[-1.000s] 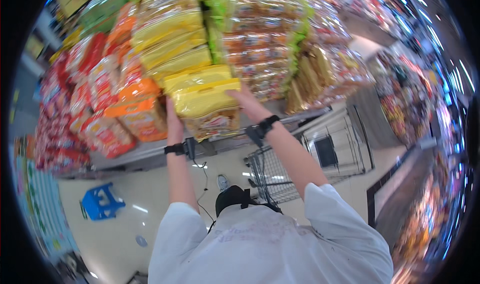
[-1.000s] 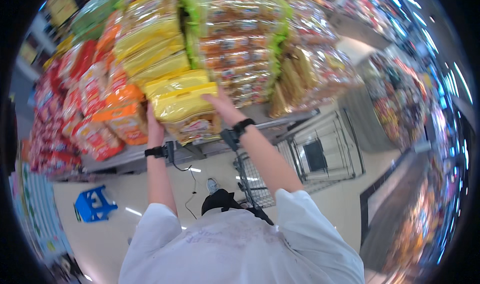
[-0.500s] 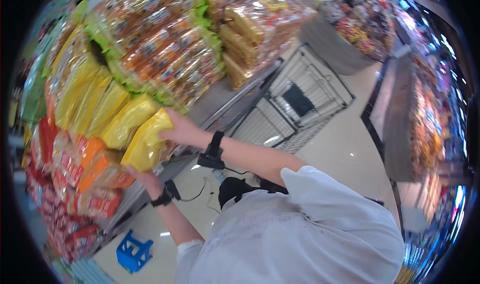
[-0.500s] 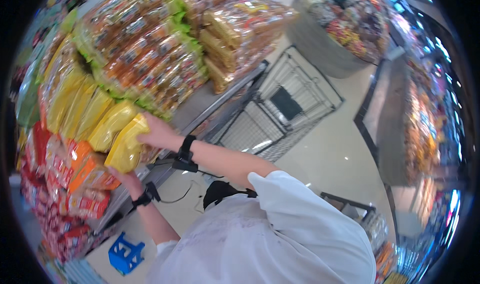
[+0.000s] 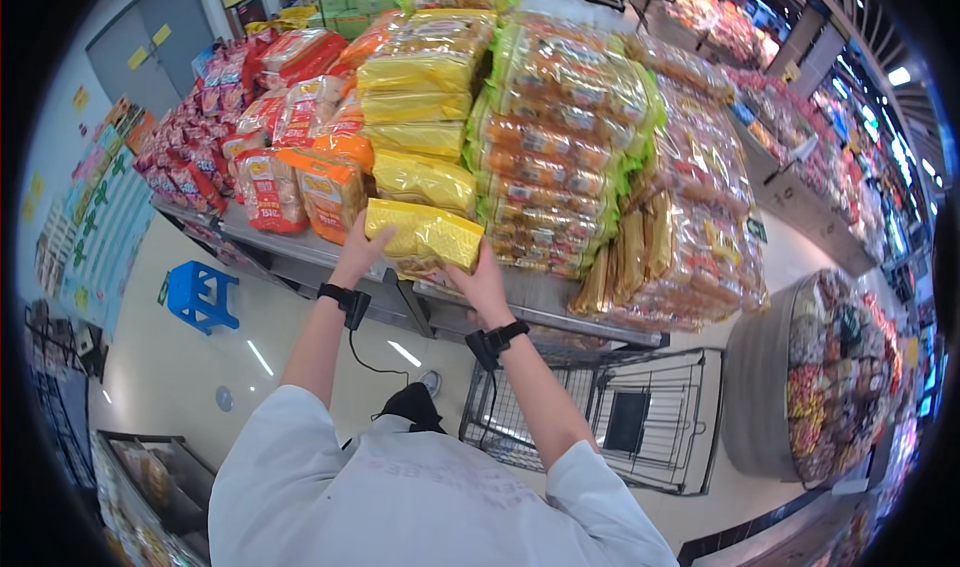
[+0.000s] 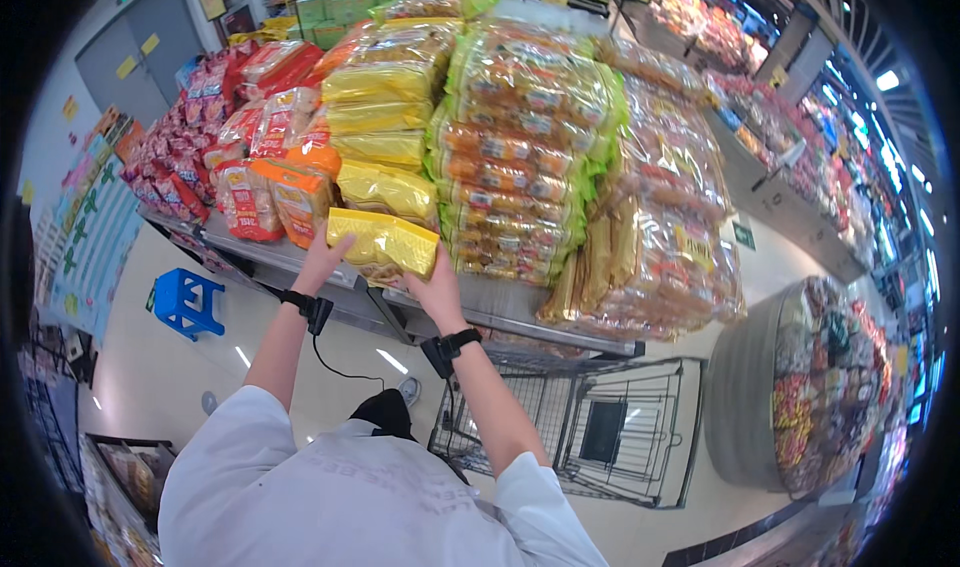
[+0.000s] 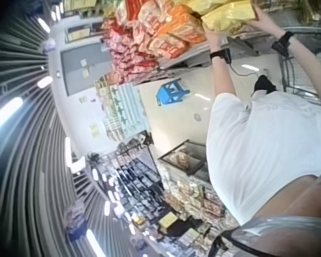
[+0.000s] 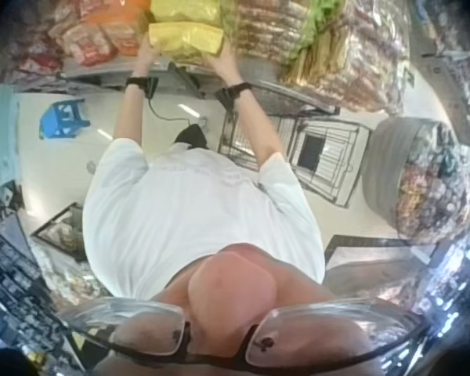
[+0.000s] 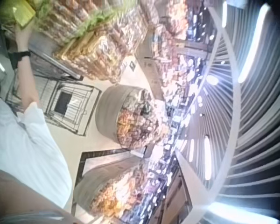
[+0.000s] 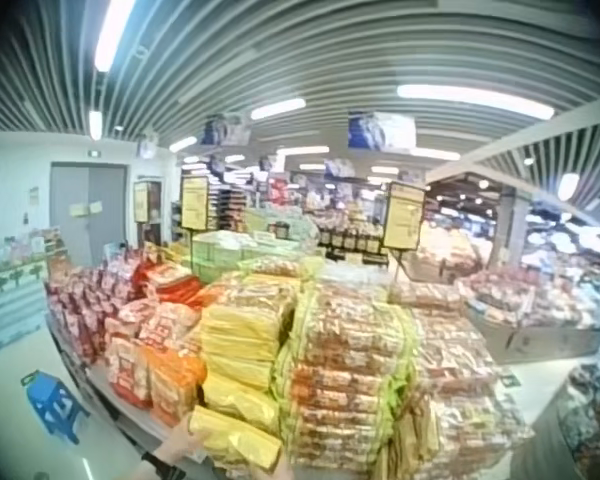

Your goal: The person picks up bags of snacks from the supermarket shelves and places them into a shopping cart.

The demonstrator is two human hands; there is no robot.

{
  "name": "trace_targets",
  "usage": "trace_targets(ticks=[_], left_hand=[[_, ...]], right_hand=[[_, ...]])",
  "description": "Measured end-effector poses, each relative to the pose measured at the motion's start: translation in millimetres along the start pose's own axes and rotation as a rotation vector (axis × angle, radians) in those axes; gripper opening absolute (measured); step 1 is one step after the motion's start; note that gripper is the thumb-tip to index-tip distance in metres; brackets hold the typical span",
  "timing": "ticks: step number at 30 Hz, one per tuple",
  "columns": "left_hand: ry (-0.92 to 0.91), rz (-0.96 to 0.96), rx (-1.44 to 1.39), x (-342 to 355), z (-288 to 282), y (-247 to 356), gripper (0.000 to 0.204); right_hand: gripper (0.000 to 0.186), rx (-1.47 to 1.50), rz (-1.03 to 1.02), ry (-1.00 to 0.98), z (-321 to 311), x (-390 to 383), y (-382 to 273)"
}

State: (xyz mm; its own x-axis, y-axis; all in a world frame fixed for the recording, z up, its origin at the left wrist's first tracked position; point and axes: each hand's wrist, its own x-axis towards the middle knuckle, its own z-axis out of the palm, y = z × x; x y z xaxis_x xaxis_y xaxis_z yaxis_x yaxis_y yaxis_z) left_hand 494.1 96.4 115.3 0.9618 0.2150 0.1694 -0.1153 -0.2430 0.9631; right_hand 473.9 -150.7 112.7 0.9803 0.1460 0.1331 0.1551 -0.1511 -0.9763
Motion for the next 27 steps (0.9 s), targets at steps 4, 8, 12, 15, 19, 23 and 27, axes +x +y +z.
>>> trace_targets(ticks=[4, 8, 12, 15, 19, 23, 27], left_hand=[[-0.085, -0.03, -0.051, 0, -28, -16, 0.046], [-0.162, -0.061, -0.107, 9, -40, -25, 0.044], [-0.196, -0.169, -0.34, 6, -56, -46, 0.042], [-0.152, -0.199, -0.443, 3, -65, -61, 0.041], [-0.186, -0.185, -0.412, 10, -69, -59, 0.041], [-0.215, -0.193, -0.32, 17, -62, -54, 0.04], [-0.295, -0.163, -0.25, 18, -63, -53, 0.038]], right_hand=[[0.067, -0.206, -0.181, 0.012, -2, 8, -37], [0.056, -0.515, -0.286, 0.114, -13, 43, -53], [0.057, -0.449, -0.281, 0.167, 0, 102, -32], [0.056, -0.477, -0.209, 0.167, 7, 115, -23], [0.034, -0.701, -0.146, 0.08, 13, 120, -34], [0.016, -0.766, -0.156, 0.067, 25, 108, -51], [0.01, -0.648, -0.182, 0.082, 13, 93, -64]])
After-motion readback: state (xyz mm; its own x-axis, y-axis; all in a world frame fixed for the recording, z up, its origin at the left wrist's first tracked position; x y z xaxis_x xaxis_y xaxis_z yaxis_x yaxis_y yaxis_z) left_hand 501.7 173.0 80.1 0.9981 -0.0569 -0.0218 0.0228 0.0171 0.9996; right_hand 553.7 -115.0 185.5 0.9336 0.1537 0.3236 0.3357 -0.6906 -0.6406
